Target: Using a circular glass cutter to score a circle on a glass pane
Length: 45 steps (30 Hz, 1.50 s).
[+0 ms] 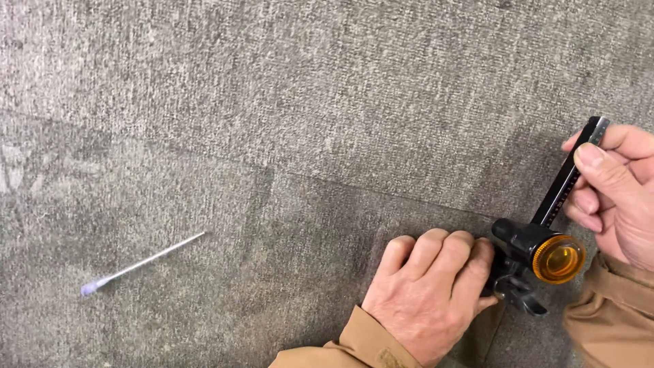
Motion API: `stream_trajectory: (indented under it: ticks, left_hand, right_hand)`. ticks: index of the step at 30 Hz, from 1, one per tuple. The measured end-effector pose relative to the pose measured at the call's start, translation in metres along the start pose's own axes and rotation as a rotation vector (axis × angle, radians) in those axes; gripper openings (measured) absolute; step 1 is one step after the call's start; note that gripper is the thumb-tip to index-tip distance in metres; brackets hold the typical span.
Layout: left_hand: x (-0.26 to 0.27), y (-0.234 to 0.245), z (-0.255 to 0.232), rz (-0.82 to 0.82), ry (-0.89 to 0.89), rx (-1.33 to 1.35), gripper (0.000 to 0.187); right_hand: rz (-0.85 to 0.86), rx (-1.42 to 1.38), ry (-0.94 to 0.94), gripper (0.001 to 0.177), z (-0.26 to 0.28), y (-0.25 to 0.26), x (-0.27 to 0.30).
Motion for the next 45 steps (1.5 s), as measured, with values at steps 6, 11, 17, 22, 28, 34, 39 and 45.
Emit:
stream_trajectory:
  ticks: [6,11,17,22,28,34,39,45]
  left_hand:
    - [0.0,0.002,0.0,0.016,-0.002,0.017,0.041]
    - [-0.002,0.007,0.0,-0.028,-0.009,0.065,0.034]
    - [-0.006,0.01,-0.004,-0.029,-0.006,0.061,0.034]
    - [-0.011,0.013,-0.005,0.017,-0.016,0.04,0.04]
    - [-0.01,0.005,-0.006,-0.016,0.0,-0.01,0.046]
    - [-0.014,0.002,-0.012,-0.081,-0.019,-0.102,0.04]
    - [-0.013,-0.002,-0.013,-0.017,-0.018,-0.169,0.047]
    - [-0.01,-0.023,-0.005,-0.122,0.043,-0.241,0.054]
  right_hand:
    - [0.028,-0.007,0.001,0.015,0.012,-0.01,-0.009]
    - [0.06,0.023,-0.004,0.017,0.014,-0.014,-0.014]
    - [-0.005,0.0,-0.029,0.017,0.023,-0.017,-0.01]
    - [-0.062,-0.082,-0.022,0.014,0.017,-0.003,0.008]
    - [-0.155,-0.276,-0.105,0.008,-0.025,0.014,0.088]
    - [-0.279,-0.44,0.007,0.006,-0.056,-0.012,0.15]
    - [-0.49,-0.127,-0.078,0.015,-0.052,-0.029,0.168]
    - [-0.669,0.32,-0.123,0.021,-0.064,-0.05,0.178]
Point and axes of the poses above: each hand's wrist, its own x-axis away from the middle knuckle, its own y-axis out of the back of the hand, z = x × y, the point moved 3 cm from there along -x, towards the middle knuckle, and after that the axes turned 14 degrees about z, right-handed, at the moved point
